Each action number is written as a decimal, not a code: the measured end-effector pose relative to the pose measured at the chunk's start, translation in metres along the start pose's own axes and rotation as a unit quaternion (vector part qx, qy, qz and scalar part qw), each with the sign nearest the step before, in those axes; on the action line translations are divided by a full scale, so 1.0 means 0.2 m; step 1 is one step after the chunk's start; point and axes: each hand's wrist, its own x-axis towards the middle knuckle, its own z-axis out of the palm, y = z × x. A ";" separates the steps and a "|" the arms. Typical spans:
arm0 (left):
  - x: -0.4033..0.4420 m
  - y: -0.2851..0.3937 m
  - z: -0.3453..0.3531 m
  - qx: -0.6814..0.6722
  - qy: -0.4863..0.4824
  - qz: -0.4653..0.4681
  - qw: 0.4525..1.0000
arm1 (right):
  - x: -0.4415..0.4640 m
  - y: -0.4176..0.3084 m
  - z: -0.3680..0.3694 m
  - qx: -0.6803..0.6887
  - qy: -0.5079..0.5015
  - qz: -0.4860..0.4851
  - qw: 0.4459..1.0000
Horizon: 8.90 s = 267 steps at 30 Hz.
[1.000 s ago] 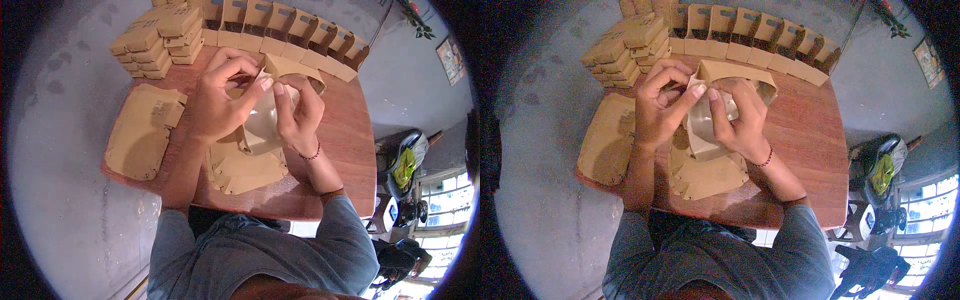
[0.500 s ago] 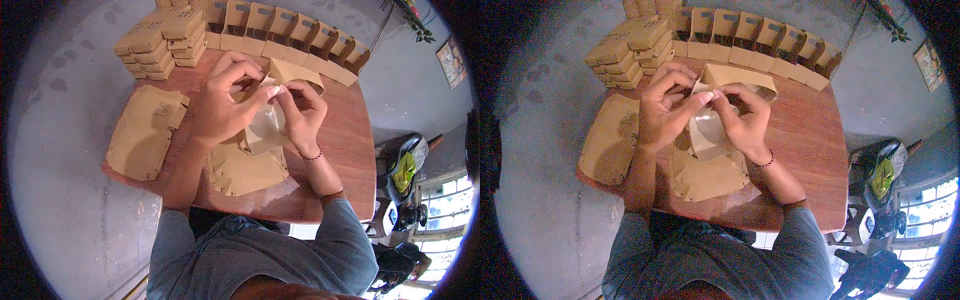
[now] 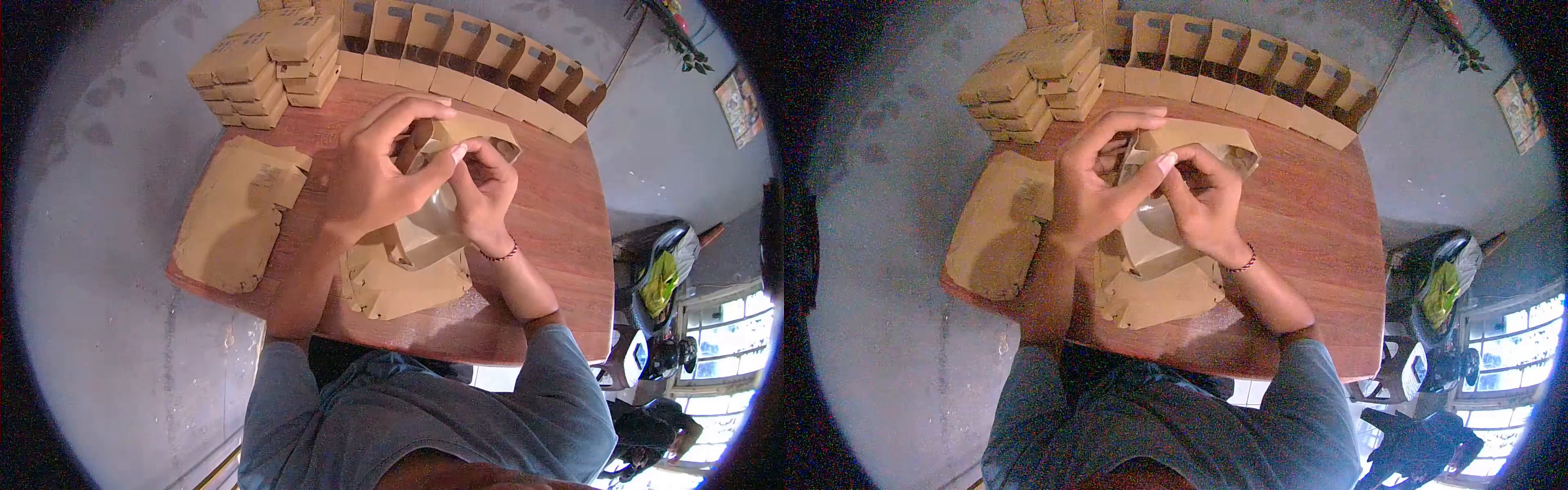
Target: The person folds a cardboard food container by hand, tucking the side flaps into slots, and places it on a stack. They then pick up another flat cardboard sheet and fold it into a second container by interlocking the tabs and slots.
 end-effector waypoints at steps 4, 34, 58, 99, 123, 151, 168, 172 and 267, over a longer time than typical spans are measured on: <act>0.00 0.01 0.00 0.020 0.018 0.013 1.000 | 0.01 -0.02 0.01 0.046 0.001 0.034 0.998; 0.04 -0.09 -0.17 0.275 0.118 0.019 0.954 | -0.01 -0.46 -0.19 -0.119 -0.256 0.004 0.959; 0.03 -0.01 -0.24 -0.266 -0.057 -0.122 0.955 | 0.19 -0.20 -0.26 -0.163 -0.015 -0.118 0.979; 0.04 -0.07 -0.18 -0.206 0.023 0.014 0.978 | 0.13 -0.21 -0.36 -0.191 0.041 -0.319 0.928; 0.01 -0.02 -0.10 -0.192 0.089 0.027 0.977 | 0.06 -0.23 -0.16 -0.280 0.052 -0.402 0.870; -0.01 0.08 -0.05 -0.084 0.167 -0.114 0.976 | 0.04 -0.19 -0.13 -0.284 -0.030 -0.384 0.878; 0.01 0.04 -0.07 -0.031 0.167 -0.109 0.980 | 0.04 -0.11 -0.11 -0.300 -0.008 -0.381 0.874; 0.05 0.05 -0.07 -0.064 0.185 -0.099 0.976 | 0.07 -0.06 -0.12 -0.246 -0.014 -0.373 0.895; 0.02 -0.15 -0.10 -0.409 -0.048 -0.267 0.871 | 0.15 -0.11 -0.21 -0.045 -0.075 -0.307 0.948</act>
